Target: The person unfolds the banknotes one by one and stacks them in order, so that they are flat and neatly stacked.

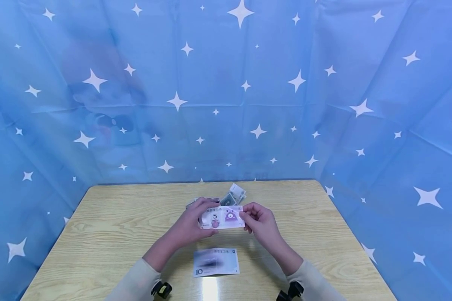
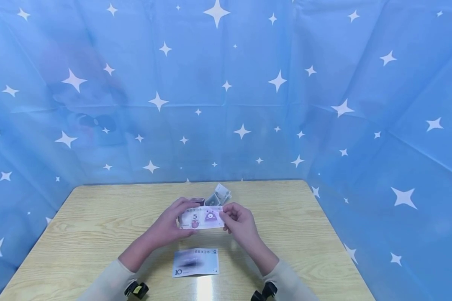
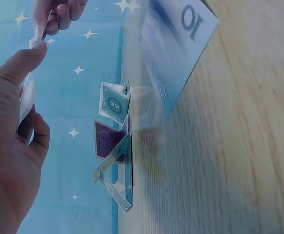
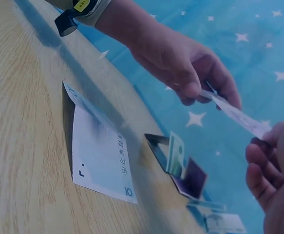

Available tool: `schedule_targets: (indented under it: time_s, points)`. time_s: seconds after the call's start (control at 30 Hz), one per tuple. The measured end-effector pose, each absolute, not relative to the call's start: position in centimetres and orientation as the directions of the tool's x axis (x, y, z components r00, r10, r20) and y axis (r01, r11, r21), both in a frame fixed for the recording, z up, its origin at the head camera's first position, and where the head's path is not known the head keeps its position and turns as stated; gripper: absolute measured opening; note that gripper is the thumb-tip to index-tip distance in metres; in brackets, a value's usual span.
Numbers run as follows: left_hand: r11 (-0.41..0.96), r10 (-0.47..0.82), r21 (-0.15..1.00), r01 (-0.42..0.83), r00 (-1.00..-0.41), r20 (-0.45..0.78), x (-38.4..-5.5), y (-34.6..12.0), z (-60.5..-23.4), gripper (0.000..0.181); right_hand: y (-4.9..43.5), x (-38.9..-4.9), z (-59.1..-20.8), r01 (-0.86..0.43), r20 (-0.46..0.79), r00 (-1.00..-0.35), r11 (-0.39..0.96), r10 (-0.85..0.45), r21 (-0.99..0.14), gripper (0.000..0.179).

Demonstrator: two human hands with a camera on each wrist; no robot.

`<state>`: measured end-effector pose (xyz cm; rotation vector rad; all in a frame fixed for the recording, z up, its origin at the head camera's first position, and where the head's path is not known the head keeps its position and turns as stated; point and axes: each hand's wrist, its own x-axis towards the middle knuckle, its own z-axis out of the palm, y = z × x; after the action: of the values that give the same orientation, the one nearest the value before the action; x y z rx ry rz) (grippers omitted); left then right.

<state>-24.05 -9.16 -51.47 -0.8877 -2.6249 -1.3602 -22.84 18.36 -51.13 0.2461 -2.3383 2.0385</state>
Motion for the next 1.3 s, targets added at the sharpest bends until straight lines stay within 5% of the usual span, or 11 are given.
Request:
schedule_targets:
  time_s: [0.2, 0.4, 0.63, 1.3]
  points:
    - [0.384, 0.456, 0.783, 0.489, -0.838, 0.299, -24.2, -9.5, -51.8, 0.079, 18.2, -22.9, -50.9, -0.139, 0.126, -0.987, 0.123, -0.103, -0.983, 0.007]
    - [0.346, 0.454, 0.796, 0.497, -0.831, 0.322, -24.2, -9.9, -52.1, 0.055, 18.2, -22.8, -50.9, -0.128, 0.115, -0.987, 0.122, -0.108, -0.984, 0.009]
    - [0.151, 0.427, 0.938, 0.313, -0.876, 0.223, -24.0, -10.6, -51.7, 0.036, 18.2, -22.6, -50.8, -0.127, 0.113, -0.987, 0.132, -0.111, -0.983, 0.005]
    - [0.149, 0.361, 0.961, 0.233, -0.918, 0.166, -23.6, -11.4, -52.0, 0.038, 18.1, -22.4, -50.8, -0.153, 0.139, -0.983, 0.114, -0.121, -0.982, 0.005]
